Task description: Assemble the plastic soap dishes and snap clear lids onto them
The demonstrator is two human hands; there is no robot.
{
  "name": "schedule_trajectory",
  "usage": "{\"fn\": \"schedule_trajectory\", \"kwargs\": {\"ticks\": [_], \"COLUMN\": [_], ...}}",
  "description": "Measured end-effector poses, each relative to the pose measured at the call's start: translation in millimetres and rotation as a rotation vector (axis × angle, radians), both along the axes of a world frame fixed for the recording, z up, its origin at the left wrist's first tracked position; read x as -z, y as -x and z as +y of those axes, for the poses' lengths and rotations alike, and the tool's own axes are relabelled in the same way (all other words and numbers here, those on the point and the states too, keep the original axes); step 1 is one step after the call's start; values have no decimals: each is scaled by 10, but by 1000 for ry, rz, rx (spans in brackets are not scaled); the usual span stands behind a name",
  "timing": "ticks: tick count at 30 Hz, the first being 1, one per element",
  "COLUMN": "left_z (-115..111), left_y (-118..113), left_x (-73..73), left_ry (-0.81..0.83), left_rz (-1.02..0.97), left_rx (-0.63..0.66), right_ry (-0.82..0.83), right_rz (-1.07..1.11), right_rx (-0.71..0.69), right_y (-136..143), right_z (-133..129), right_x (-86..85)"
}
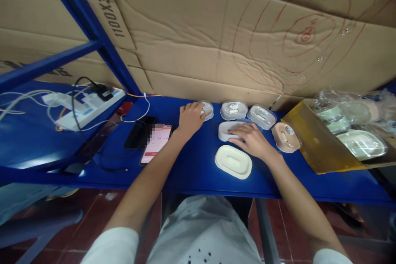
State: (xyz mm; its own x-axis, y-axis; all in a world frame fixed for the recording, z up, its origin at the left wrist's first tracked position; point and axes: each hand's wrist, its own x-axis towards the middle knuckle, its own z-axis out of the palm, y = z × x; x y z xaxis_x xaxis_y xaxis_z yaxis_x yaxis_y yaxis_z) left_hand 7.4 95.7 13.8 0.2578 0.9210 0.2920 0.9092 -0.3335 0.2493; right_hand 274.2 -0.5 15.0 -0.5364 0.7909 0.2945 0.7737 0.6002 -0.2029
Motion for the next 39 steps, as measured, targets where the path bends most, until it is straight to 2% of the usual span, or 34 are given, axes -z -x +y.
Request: {"fn": "schedule_trajectory", "kwargs": {"ticks": [3,5,8,12,17,21,23,26,28,31,35,39], "left_z": [-26,-49,-45,17,106,71,-9,-170,-263,-322,-269,-201], "left_y": [28,33,30,46,70,31,-14,-109,-177,-241,-230,-191], "left_x": [55,102,141,101,120,173,156,110,102,130,167,183], "left_ry": [-8,2,22,11,-17,7,-7,-19,-1,30,54,70], "left_rz": [-20,-23,-39,-98,-110,-46,-4,63,103,139,150,153], "left_rx": [12,40,55,-6,-101,-121,-97,5,72,99,92,68], "right_ry": [54,36,43,82,106,185,198,192,179,137,52,129], "right_rz": [48,81,19,-22,-18,-29,-23,-12,-16,-49,-113,-216], "right_rx": [-72,0,171,199,173,133,138,176,233,347,422,319], "right_y": [-52,-114,-240,-356,-387,-370,-367,-395,-429,-444,-289,-12], "right_z": [207,454,887,1226,1218,1197,1198,1184,1162,1127,1059,930], "right_x": [-72,-106,-109,-55,4,43,41,-5,-56,-151,-288,-302]}}
